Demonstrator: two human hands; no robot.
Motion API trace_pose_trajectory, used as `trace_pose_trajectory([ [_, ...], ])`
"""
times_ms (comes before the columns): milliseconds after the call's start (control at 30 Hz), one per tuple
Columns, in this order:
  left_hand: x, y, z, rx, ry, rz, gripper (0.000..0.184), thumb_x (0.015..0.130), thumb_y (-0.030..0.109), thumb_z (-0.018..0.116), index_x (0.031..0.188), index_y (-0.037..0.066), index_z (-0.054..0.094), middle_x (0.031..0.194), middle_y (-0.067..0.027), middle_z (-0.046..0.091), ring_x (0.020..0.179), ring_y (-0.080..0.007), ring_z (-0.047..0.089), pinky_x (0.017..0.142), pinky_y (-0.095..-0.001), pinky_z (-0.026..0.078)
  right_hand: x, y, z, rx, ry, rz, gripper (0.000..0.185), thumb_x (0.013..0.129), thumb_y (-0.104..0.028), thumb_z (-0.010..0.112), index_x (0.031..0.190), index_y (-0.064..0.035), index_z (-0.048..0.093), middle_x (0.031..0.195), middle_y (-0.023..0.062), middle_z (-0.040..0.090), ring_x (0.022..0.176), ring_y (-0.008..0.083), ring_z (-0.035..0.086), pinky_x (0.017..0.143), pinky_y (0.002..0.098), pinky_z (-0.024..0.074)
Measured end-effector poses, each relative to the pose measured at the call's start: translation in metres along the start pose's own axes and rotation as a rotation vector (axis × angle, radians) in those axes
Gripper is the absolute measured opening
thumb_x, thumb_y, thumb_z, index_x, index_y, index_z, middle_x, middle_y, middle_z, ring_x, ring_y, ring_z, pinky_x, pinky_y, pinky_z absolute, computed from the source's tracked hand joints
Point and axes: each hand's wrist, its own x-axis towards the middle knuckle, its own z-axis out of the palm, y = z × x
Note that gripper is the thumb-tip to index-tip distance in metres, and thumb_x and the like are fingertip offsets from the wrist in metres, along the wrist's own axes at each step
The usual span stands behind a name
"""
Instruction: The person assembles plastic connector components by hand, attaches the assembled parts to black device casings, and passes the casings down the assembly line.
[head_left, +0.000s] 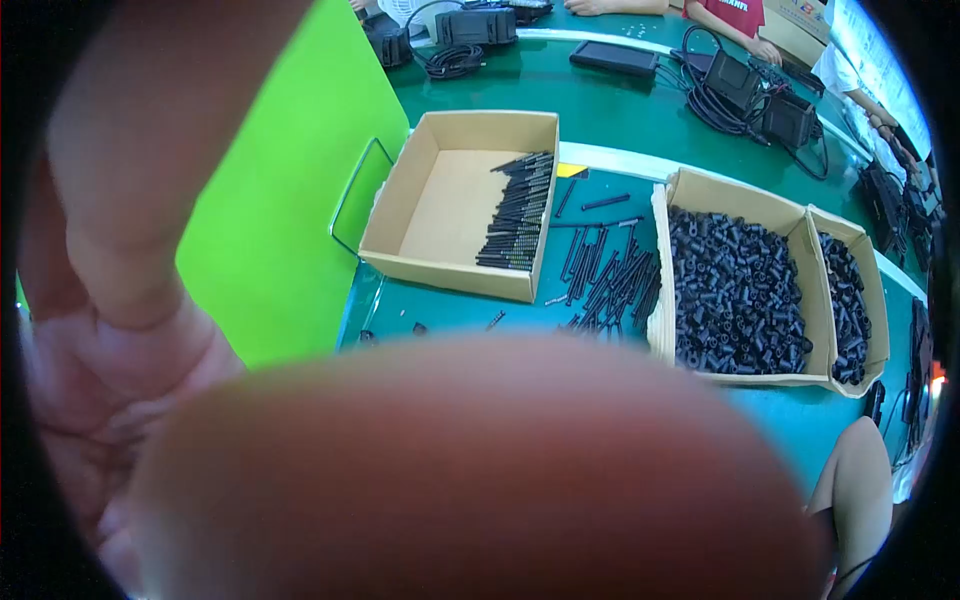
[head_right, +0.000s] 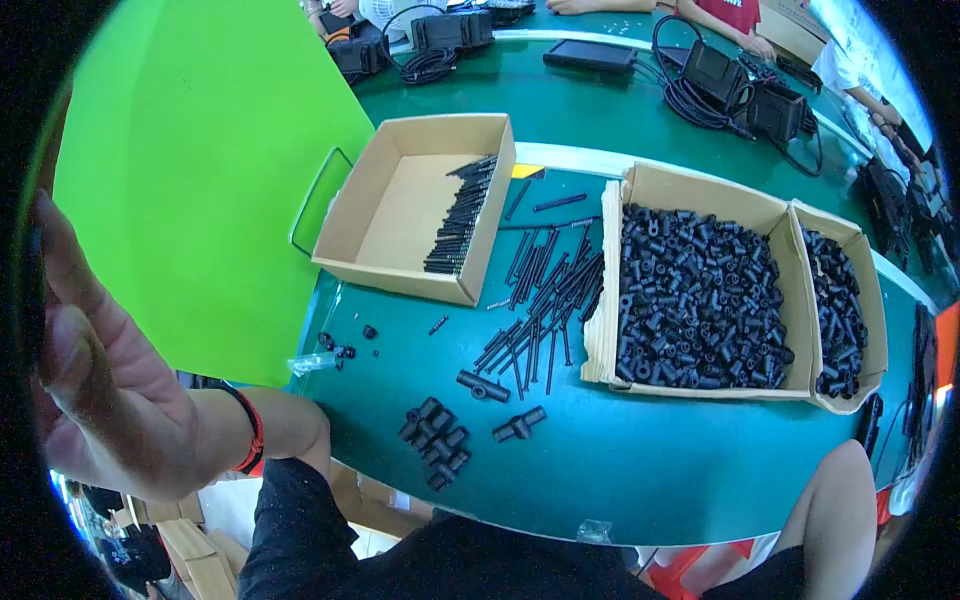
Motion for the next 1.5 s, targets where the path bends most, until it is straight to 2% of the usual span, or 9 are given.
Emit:
trace_pose_trajectory([
  [333, 0.015, -0.004, -0.005, 0.032, 0.04, 0.018, 0.055, 0.099, 0.049, 0.037, 0.132, 0.009, 0.054, 0.146, -0.0245, 0.037, 0.129, -0.0379, 0.046, 0.099, -0.0485, 0.048, 0.029, -0.033, -0.044, 0.151, 0.201, -0.211, 0.028, 0.101, -0.027, 0.045, 0.106, -0.0086, 0.066, 0.093, 0.0066, 0.067, 0.086, 0.0176, 0.06, 0.075, 0.0285, 0.0484],
  [500, 0.028, -0.016, -0.013, 0.06, 0.106, 0.023, 0.057, 0.099, 0.05, 0.037, 0.133, 0.008, 0.053, 0.147, -0.0252, 0.036, 0.129, -0.0384, 0.046, 0.098, -0.049, 0.048, 0.066, -0.04, -0.046, 0.293, 0.193, -0.288, 0.029, 0.101, -0.029, 0.045, 0.105, -0.0095, 0.066, 0.093, 0.0062, 0.067, 0.087, 0.0176, 0.06, 0.075, 0.0285, 0.0479],
  [733, 0.057, -0.03, -0.019, 0.082, 0.163, 0.079, 0.059, 0.098, 0.052, 0.036, 0.134, 0.008, 0.052, 0.147, -0.0261, 0.035, 0.129, -0.039, 0.046, 0.097, -0.0497, 0.048, 0.1, -0.026, -0.012, 0.447, 0.136, -0.241, 0.029, 0.101, -0.03, 0.045, 0.104, -0.0106, 0.066, 0.094, 0.0058, 0.066, 0.088, 0.0177, 0.059, 0.076, 0.0284, 0.0471],
  [1033, 0.045, -0.02, -0.007, 0.126, 0.274, 0.128, 0.063, 0.098, 0.055, 0.035, 0.135, 0.007, 0.051, 0.148, -0.0273, 0.033, 0.129, -0.0398, 0.046, 0.096, -0.0506, 0.049, 0.104, -0.029, -0.041, 0.471, 0.15, -0.371, 0.029, 0.101, -0.032, 0.045, 0.103, -0.0121, 0.066, 0.095, 0.0051, 0.066, 0.089, 0.0179, 0.057, 0.077, 0.0284, 0.0462],
  [1267, 0.016, -0.014, 0.015, 0.152, 0.291, -0.021, 0.066, 0.097, 0.057, 0.034, 0.136, 0.006, 0.05, 0.148, -0.0282, 0.032, 0.129, -0.0405, 0.045, 0.096, -0.0513, 0.049, 0.114, -0.033, -0.047, 0.51, 0.148, -0.424, 0.029, 0.102, -0.034, 0.045, 0.101, -0.0133, 0.066, 0.095, 0.0047, 0.066, 0.09, 0.018, 0.057, 0.077, 0.0284, 0.0454],
  [1500, 0.022, -0.009, 0.025, 0.195, 0.357, -0.147, 0.069, 0.097, 0.059, 0.033, 0.137, 0.005, 0.049, 0.148, -0.0291, 0.031, 0.129, -0.0411, 0.045, 0.095, -0.052, 0.05, 0.11, -0.028, -0.023, 0.556, 0.088, -0.272, 0.03, 0.102, -0.035, 0.045, 0.1, -0.0145, 0.066, 0.096, 0.0042, 0.066, 0.09, 0.0181, 0.056, 0.078, 0.0283, 0.0447],
])
